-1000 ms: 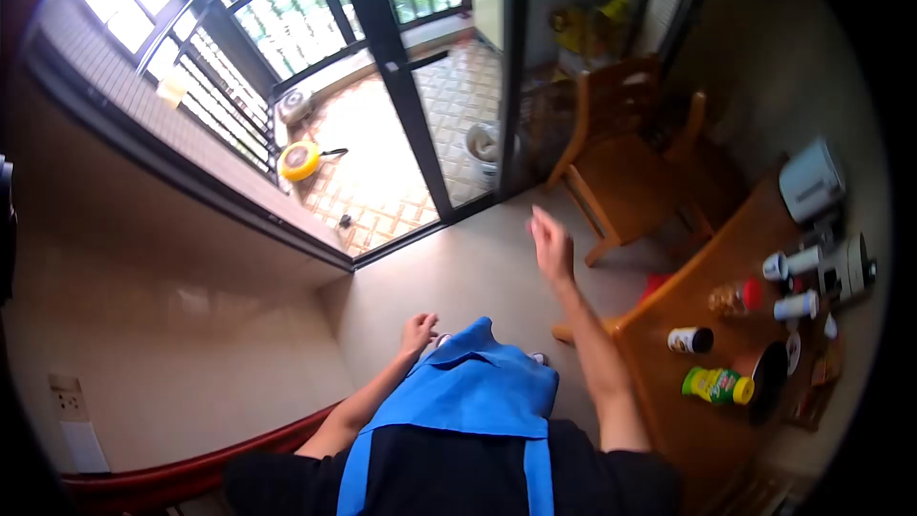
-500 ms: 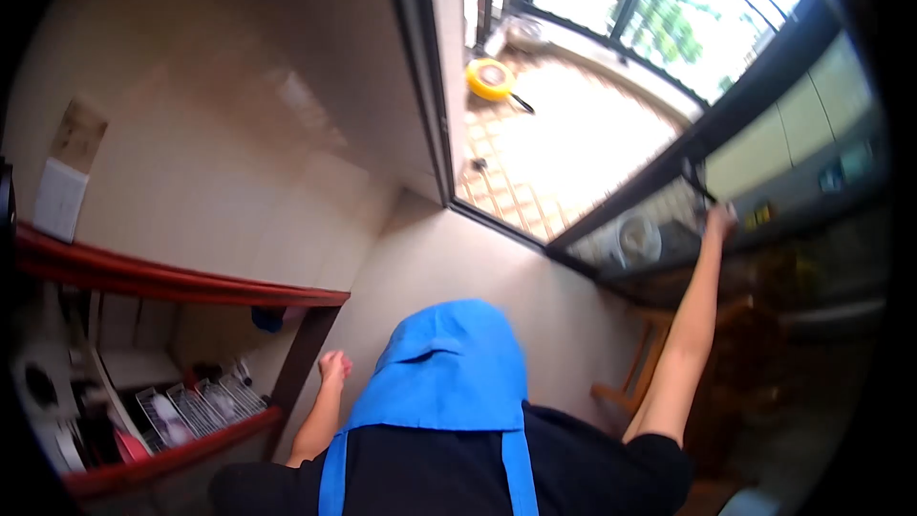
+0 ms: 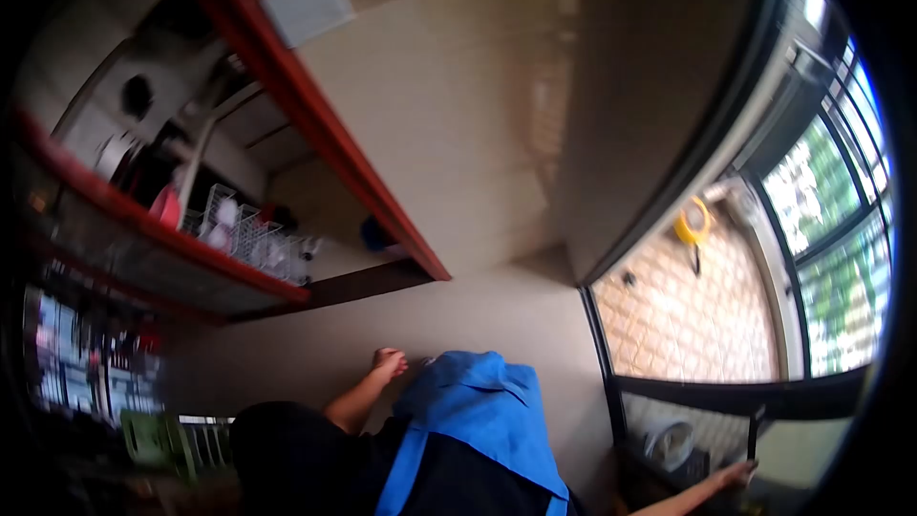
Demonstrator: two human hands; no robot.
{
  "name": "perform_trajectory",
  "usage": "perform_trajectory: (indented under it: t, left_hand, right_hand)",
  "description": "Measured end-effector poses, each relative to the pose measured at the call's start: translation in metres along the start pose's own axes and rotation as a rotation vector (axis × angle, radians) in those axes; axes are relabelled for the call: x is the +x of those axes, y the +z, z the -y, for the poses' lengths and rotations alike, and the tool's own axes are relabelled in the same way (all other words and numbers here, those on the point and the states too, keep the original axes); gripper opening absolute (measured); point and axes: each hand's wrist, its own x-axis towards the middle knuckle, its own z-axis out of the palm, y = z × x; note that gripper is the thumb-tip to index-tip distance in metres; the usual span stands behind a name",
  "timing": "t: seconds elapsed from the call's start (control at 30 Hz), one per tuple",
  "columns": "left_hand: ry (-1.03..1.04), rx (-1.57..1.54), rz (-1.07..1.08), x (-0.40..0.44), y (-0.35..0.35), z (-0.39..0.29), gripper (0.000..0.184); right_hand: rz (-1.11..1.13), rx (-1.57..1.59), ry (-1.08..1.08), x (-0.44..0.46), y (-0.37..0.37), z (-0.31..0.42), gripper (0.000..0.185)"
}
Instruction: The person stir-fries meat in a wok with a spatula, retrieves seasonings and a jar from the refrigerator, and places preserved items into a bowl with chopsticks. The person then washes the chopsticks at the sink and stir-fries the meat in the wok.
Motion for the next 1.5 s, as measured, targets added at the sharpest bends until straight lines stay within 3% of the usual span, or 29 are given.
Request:
perform_trajectory:
  t: [0.03, 0.07, 0.1, 0.17, 0.2, 0.37, 0.43, 0.47, 0.5, 0.53, 0.57, 0.6, 0.63, 0.67, 0.7, 0.8, 0.93, 1.1, 1.17, 1.27, 1.4, 1.5]
  left_hand:
    - [0.042, 0.022, 0.029, 0.002, 0.009, 0.0, 0.011]
    - [0.075, 0.021, 0.051, -0.005, 0.016, -0.003, 0.012]
    - [0.111, 0.028, 0.081, -0.013, 0.022, -0.011, 0.014]
    - [0.156, -0.007, 0.099, -0.02, 0.032, -0.006, 0.015]
    - [0.142, -0.024, 0.108, -0.026, 0.036, -0.003, 0.016]
    - [0.093, -0.073, 0.078, -0.04, 0.041, 0.022, 0.015]
    - [0.061, -0.067, 0.016, -0.038, 0.04, 0.039, 0.015]
    - [0.069, -0.096, 0.04, -0.037, 0.037, 0.05, 0.015]
    - [0.065, -0.093, 0.011, -0.045, 0.034, 0.053, 0.015]
    - [0.075, -0.099, 0.011, -0.041, 0.032, 0.062, 0.015]
    - [0.083, -0.104, 0.01, -0.038, 0.029, 0.072, 0.015]
    - [0.078, -0.088, 0.032, -0.042, 0.029, 0.076, 0.015]
    - [0.05, -0.109, 0.008, -0.047, 0.027, 0.076, 0.014]
    - [0.024, -0.126, -0.015, -0.051, 0.025, 0.075, 0.014]
    - [0.026, -0.106, 0.012, -0.054, 0.024, 0.076, 0.014]
    - [-0.007, -0.146, 0.044, -0.055, 0.024, 0.083, 0.012]
    - [0.007, -0.291, 0.044, -0.058, 0.021, 0.087, 0.017]
    - [0.008, -0.366, -0.019, -0.072, 0.006, 0.099, 0.013]
    - [0.058, -0.375, 0.15, -0.069, -0.01, 0.11, 0.012]
    - [0.018, -0.348, -0.031, -0.087, -0.014, 0.108, 0.012]
    - [-0.061, -0.521, -0.222, -0.097, -0.028, 0.115, 0.013]
    - [-0.112, -0.412, -0.177, -0.066, -0.054, 0.144, 0.018]
  right_hand:
    - [0.091, -0.084, 0.073, -0.062, -0.057, 0.078, 0.081]
    - [0.081, -0.116, 0.153, -0.091, -0.079, 0.124, 0.075]
    - [0.096, -0.097, 0.148, -0.094, -0.066, 0.128, 0.075]
    - [0.08, 0.232, -0.282, -0.093, -0.049, 0.121, 0.061]
    - [-0.01, 0.276, -0.403, -0.123, -0.079, 0.162, 0.046]
    - [0.362, 0.245, -0.266, -0.138, -0.039, 0.192, 0.04]
    - [0.356, 0.342, -0.752, -0.13, 0.001, 0.18, 0.042]
    - [-0.043, 0.23, -1.17, -0.123, 0.028, 0.176, 0.044]
    - [0.372, 0.424, -0.844, -0.141, 0.007, 0.203, 0.044]
    - [0.633, 0.589, -0.419, -0.171, -0.038, 0.246, 0.043]
    - [0.73, 0.601, -0.369, -0.173, -0.036, 0.261, 0.041]
    - [0.64, 0.693, -0.478, -0.194, -0.056, 0.286, 0.037]
    - [0.743, 0.618, -0.451, -0.195, -0.056, 0.303, 0.034]
    - [0.763, 0.758, -0.398, -0.21, -0.066, 0.321, 0.037]
    - [0.796, 0.716, -0.48, -0.215, -0.071, 0.335, 0.038]
    - [0.779, 0.778, -0.453, -0.235, -0.052, 0.366, 0.04]
    - [0.931, 0.751, -0.425, -0.261, -0.081, 0.42, 0.04]
    - [0.972, 0.749, -0.4, -0.279, -0.039, 0.456, 0.045]
    - [0.967, 0.788, -0.39, -0.287, -0.016, 0.471, 0.045]
    - [1.054, 0.934, -0.267, -0.295, 0.025, 0.491, 0.041]
    - [0.994, 0.892, -0.273, -0.316, 0.021, 0.516, 0.042]
    - [1.009, 0.874, -0.256, -0.321, 0.03, 0.529, 0.042]
